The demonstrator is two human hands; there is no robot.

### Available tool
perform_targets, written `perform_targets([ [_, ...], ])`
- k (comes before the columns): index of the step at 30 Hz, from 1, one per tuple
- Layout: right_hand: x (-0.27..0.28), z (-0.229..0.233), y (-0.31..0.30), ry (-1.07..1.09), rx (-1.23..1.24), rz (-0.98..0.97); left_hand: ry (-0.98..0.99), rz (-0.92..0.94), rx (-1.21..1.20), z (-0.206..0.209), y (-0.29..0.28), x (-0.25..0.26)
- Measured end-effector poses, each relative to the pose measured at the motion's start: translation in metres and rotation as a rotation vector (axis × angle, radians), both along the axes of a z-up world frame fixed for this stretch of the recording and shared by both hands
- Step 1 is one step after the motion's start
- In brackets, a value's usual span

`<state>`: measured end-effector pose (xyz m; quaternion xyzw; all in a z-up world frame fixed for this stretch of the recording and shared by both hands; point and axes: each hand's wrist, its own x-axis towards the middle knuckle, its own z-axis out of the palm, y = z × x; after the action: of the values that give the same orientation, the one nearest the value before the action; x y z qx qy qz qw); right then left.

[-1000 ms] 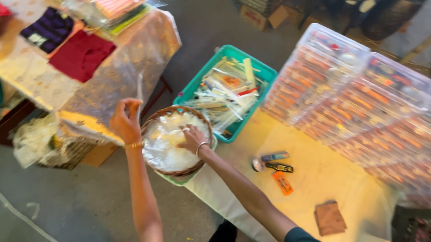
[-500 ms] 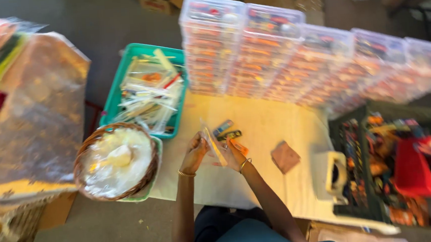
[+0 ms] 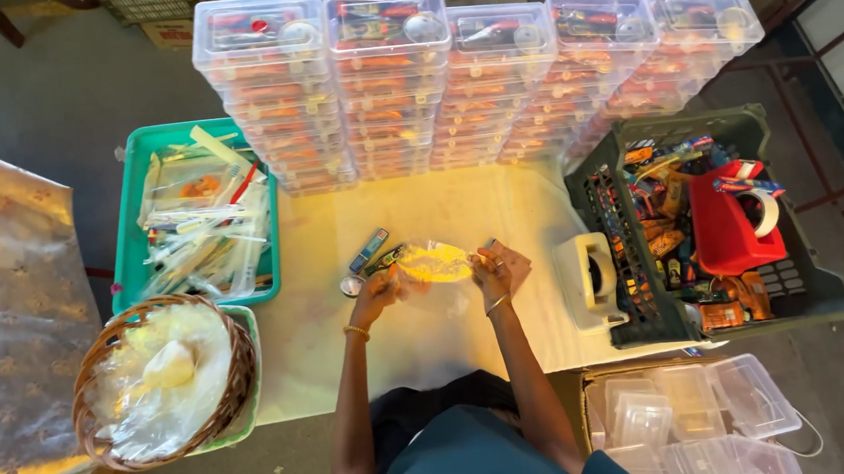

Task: The person packs small snack items into a clear plastic bag and then places the bag into a transparent plastic container. They also handle a small brown pouch and a small glass jar on the table.

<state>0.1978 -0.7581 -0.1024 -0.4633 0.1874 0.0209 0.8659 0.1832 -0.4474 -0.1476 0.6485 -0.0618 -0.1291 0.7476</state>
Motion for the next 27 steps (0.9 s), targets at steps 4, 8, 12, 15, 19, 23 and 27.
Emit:
perform_targets([
  [4, 0.001, 0.024, 0.005, -0.056, -0.284, -0.067, 0.008, -0.193, -0.062, 0.021, -0.002, -0.005],
  [8, -0.004, 0.047, 0.028, -0.165, -0.418, -0.019, -0.132, 0.258, 0.114, 0.039, -0.025, -0.001],
  [12, -0.004, 0.053, 0.032, -0.027, -0.382, 0.141, 0.088, 0.594, -0.155, 0.052, -0.032, 0.001],
  [15, -0.009, 0.007, 0.027, 0.019, -0.424, 0.322, 0.18, 0.614, -0.128, 0.058, -0.027, -0.007],
  [19, -0.014, -0.016, 0.028, -0.053, -0.495, 0.403, 0.207, 0.668, -0.073, 0.069, -0.024, -0.016],
  [23, -0.033, 0.097, 0.061, -0.46, -1.133, 0.126, -0.01, 0.51, 0.244, 0.076, -0.018, -0.023],
  [27, -0.04, 0.186, 0.093, -0.829, -1.401, 0.042, -0.307, 0.311, 0.785, 0.108, -0.034, -0.027],
])
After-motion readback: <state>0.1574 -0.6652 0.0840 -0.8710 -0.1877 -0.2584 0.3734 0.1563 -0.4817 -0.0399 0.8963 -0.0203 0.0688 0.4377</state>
